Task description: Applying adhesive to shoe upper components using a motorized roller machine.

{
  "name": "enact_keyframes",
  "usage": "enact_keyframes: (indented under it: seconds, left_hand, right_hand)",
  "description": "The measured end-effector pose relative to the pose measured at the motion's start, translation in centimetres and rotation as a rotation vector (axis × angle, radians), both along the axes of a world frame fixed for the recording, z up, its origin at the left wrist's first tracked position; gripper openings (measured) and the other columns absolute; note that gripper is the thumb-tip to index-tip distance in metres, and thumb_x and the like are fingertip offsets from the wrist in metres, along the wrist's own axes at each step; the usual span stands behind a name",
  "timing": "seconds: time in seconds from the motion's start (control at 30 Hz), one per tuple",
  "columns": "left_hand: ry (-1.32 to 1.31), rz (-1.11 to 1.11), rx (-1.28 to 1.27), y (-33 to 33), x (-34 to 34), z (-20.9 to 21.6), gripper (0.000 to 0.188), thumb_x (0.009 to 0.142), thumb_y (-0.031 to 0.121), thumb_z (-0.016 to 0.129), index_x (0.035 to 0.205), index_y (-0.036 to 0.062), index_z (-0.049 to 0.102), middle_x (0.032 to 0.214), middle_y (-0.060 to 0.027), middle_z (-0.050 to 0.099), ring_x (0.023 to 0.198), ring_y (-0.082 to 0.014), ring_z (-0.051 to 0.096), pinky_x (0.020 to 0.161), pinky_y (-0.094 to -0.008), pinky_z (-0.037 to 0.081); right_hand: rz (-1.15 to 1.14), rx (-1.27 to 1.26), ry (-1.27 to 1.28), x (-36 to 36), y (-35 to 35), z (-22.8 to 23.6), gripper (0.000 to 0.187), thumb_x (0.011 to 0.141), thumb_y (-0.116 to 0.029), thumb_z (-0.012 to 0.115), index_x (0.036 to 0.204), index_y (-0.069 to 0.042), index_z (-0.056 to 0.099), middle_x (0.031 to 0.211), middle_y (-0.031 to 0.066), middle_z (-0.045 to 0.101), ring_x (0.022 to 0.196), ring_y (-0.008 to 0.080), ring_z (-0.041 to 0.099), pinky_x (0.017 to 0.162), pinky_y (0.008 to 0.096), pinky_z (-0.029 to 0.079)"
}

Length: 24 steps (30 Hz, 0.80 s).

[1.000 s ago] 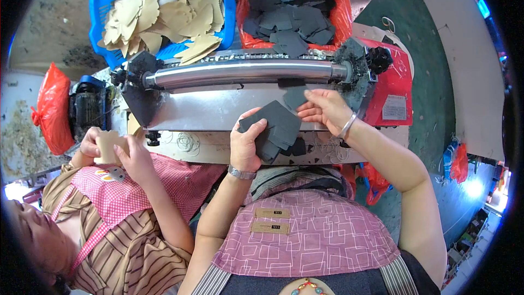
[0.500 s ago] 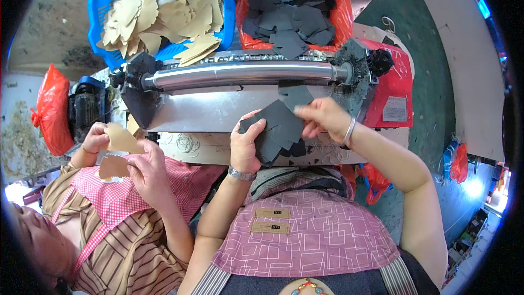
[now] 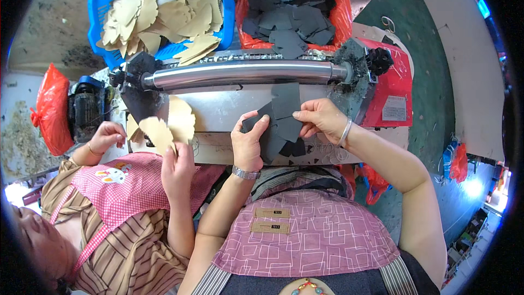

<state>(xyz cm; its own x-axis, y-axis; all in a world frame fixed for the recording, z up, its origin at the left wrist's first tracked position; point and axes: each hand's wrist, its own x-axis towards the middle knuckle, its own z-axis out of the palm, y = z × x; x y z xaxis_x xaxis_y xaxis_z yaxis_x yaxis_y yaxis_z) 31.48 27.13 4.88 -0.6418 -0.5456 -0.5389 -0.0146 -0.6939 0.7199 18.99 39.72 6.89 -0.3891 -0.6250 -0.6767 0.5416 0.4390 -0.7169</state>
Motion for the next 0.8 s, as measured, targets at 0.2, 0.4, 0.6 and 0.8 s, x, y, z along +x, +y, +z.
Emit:
enact_keyframes:
  seconds: [0.2, 0.4, 0.6, 0.8]
  left_hand:
    - [0.045, -0.085, 0.053, 0.6, 0.0, 0.4, 0.024, 0.072, 0.004, 0.061, 0.094, 0.0013, 0.053, 0.077, -0.0061, 0.058, 0.065, -0.011, 0.055, 0.057, -0.0227, 0.045]
    - [0.031, -0.036, 0.008, 0.2, 0.5, 0.9, 0.019, 0.073, 0.006, 0.061, 0.091, 0.0021, 0.055, 0.076, -0.006, 0.058, 0.065, -0.0108, 0.054, 0.059, -0.0223, 0.045]
    - [0.005, 0.025, -0.039, 0.9, -0.2, 0.5, 0.023, 0.074, 0.005, 0.058, 0.096, 0.0027, 0.052, 0.078, -0.0044, 0.056, 0.067, -0.0125, 0.054, 0.06, -0.0242, 0.045]
    - [0.229, -0.136, 0.31, -0.4, 0.6, 1.7, 0.024, 0.076, 0.004, 0.052, 0.099, 0.0008, 0.048, 0.085, -0.007, 0.056, 0.069, -0.0149, 0.056, 0.062, -0.0252, 0.048]
  right_hand:
    - [-0.127, -0.017, -0.075, -0.4, 0.1, 0.1, 0.015, 0.078, -0.016, 0.056, 0.081, -0.002, 0.053, 0.066, 0.0079, 0.057, 0.052, 0.0132, 0.057, 0.045, 0.0215, 0.047]
    - [0.054, 0.085, -0.108, -0.6, 0.9, 0.1, 0.017, 0.08, -0.016, 0.054, 0.082, 0.0, 0.05, 0.067, 0.0091, 0.059, 0.053, 0.0117, 0.058, 0.047, 0.02, 0.048]
    - [-0.022, -0.043, 0.043, 1.9, -0.2, 0.8, 0.017, 0.079, -0.019, 0.055, 0.08, -0.003, 0.053, 0.071, 0.0073, 0.059, 0.062, 0.0105, 0.058, 0.051, 0.0176, 0.046]
    - [0.066, -0.033, 0.007, 1.1, 0.4, 1.0, 0.017, 0.078, -0.02, 0.056, 0.082, -0.004, 0.058, 0.065, 0.0041, 0.059, 0.055, 0.0089, 0.057, 0.051, 0.017, 0.045]
